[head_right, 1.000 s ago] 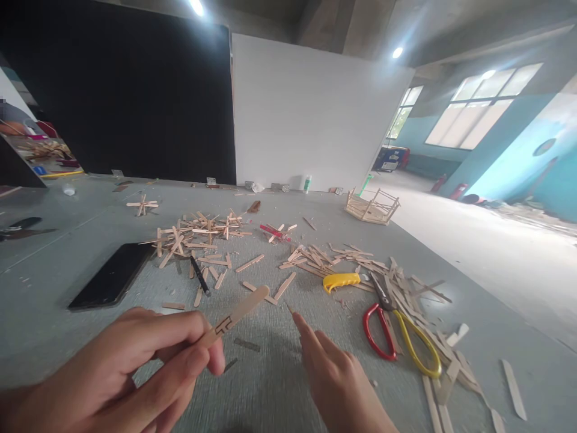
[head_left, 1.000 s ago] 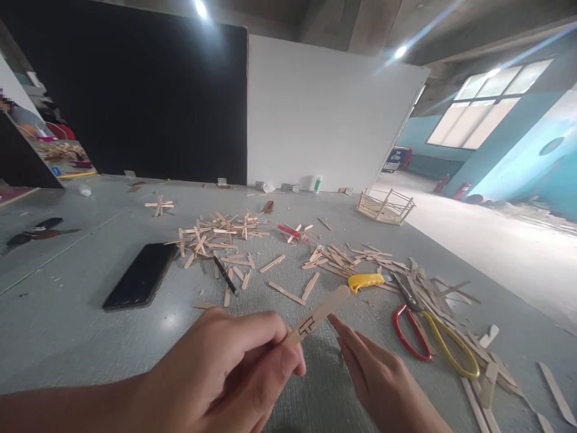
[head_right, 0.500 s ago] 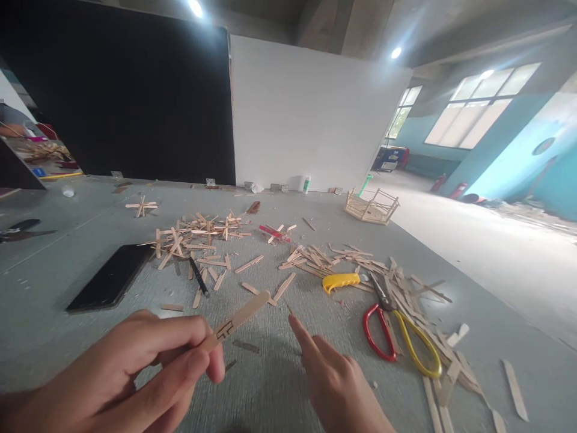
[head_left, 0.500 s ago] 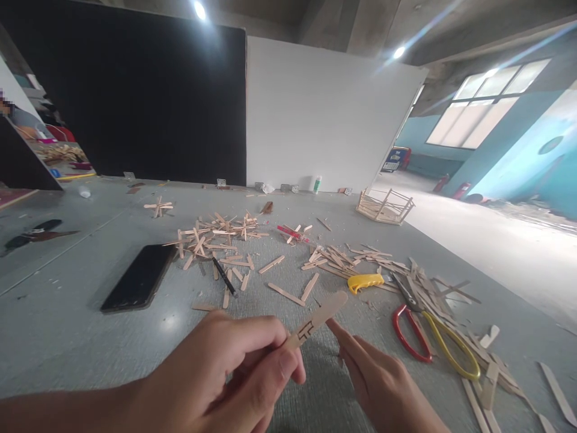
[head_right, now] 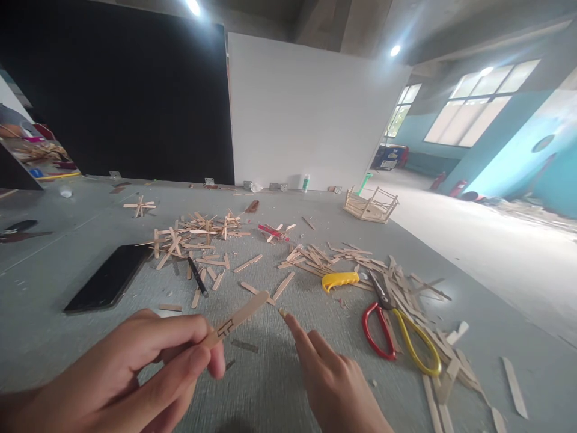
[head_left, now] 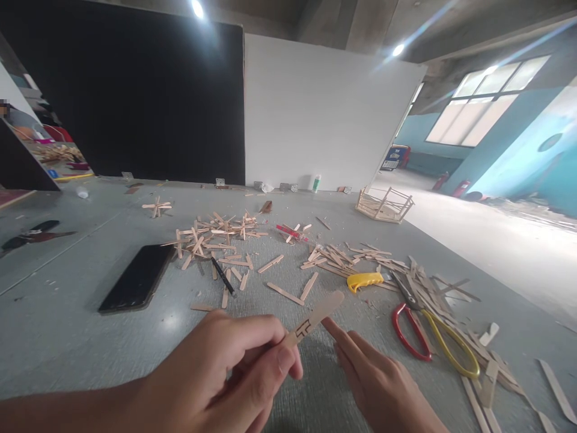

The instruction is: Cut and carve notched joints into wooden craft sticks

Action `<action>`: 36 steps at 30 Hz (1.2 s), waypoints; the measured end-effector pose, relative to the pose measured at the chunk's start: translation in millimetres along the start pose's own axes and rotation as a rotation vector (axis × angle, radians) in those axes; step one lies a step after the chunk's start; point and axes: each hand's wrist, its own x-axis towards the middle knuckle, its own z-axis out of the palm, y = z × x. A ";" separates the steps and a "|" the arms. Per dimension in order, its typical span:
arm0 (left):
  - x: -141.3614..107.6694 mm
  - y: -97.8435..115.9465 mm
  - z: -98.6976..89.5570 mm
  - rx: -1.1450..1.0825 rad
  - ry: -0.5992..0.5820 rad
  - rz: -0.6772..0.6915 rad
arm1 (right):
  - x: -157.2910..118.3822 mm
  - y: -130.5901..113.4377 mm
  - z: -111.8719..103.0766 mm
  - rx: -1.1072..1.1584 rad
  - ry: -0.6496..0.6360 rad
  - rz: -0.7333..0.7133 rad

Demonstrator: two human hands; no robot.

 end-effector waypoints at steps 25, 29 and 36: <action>60.7 -84.4 -5.5 0.675 -0.154 0.133 | 42.9 64.9 -41.3 -0.488 -0.099 0.342; 64.8 -90.4 -1.6 0.699 -0.142 0.214 | 61.8 105.0 -62.0 -0.602 -0.173 0.303; 69.8 -86.3 13.0 0.762 -0.230 0.280 | 79.1 139.7 -46.4 -0.614 -0.390 0.160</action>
